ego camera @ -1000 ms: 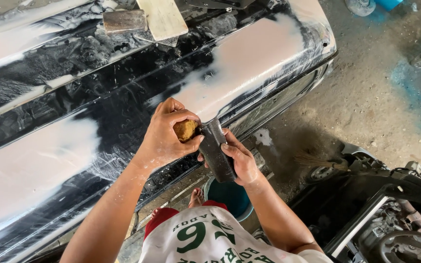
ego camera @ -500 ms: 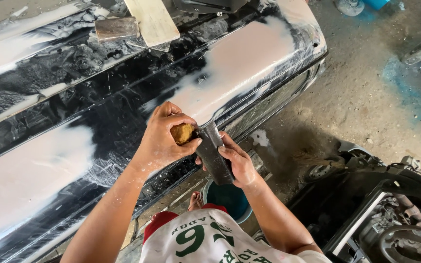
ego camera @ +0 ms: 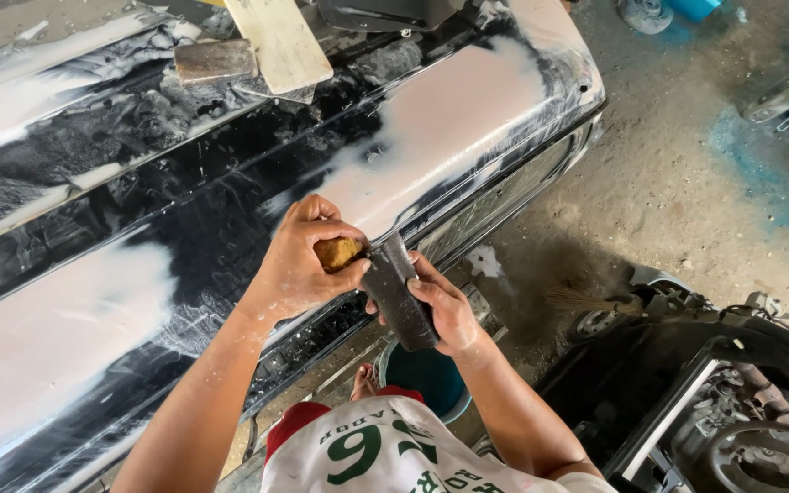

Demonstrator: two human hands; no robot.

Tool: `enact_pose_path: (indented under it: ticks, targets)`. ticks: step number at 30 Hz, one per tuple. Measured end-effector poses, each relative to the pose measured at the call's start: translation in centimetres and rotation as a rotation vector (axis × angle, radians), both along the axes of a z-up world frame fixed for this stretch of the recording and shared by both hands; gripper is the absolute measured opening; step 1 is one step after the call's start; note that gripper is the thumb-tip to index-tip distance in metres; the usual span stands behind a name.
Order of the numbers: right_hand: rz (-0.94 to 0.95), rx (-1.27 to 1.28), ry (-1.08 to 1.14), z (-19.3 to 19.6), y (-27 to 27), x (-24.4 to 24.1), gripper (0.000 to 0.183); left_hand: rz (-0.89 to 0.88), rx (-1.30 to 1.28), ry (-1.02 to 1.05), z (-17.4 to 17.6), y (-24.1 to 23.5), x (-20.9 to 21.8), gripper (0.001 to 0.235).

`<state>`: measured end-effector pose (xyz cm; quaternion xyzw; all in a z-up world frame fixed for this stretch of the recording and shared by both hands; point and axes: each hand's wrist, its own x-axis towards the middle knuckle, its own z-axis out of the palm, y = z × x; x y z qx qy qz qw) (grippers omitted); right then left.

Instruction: The person sands the hood of a car using a sanding block and a sponge. They repeatedly dip the tools into a bucket of water and wipe the surface to smooth the bodywork.

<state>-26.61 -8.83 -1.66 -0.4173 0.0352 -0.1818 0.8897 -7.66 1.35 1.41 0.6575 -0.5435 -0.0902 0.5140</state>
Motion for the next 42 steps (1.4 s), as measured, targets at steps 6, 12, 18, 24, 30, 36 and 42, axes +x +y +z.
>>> enact_pose_path:
  ticks: [6,12,18,24,30,36,42]
  targets:
    - [-0.008,0.022,-0.016,-0.6,-0.2,-0.1,0.029,-0.036,0.036,-0.002,-0.7,0.1,0.7,0.027]
    - [-0.010,0.031,-0.063,-0.9,-0.3,0.1,0.029,-0.037,0.030,-0.029,-0.2,0.1,0.6,0.026]
    - [0.027,-0.021,-0.054,-0.7,-0.7,-0.4,0.034,-0.072,0.027,0.021,0.8,-0.4,0.4,0.020]
    - [0.027,0.026,-0.057,-0.2,-0.6,-0.3,0.034,-0.103,0.023,0.054,-0.5,-0.6,0.8,0.017]
    - [0.042,-0.027,-0.050,-0.4,-0.6,-0.1,0.036,-0.097,0.071,0.135,0.3,-0.3,0.7,0.017]
    - [0.069,-0.026,-0.082,-0.9,-0.7,0.2,0.033,-0.119,0.077,0.178,0.5,0.0,0.9,0.020]
    - [0.064,-0.017,-0.066,-0.6,-0.4,0.3,0.032,-0.127,0.055,0.175,-0.6,0.0,1.3,0.018]
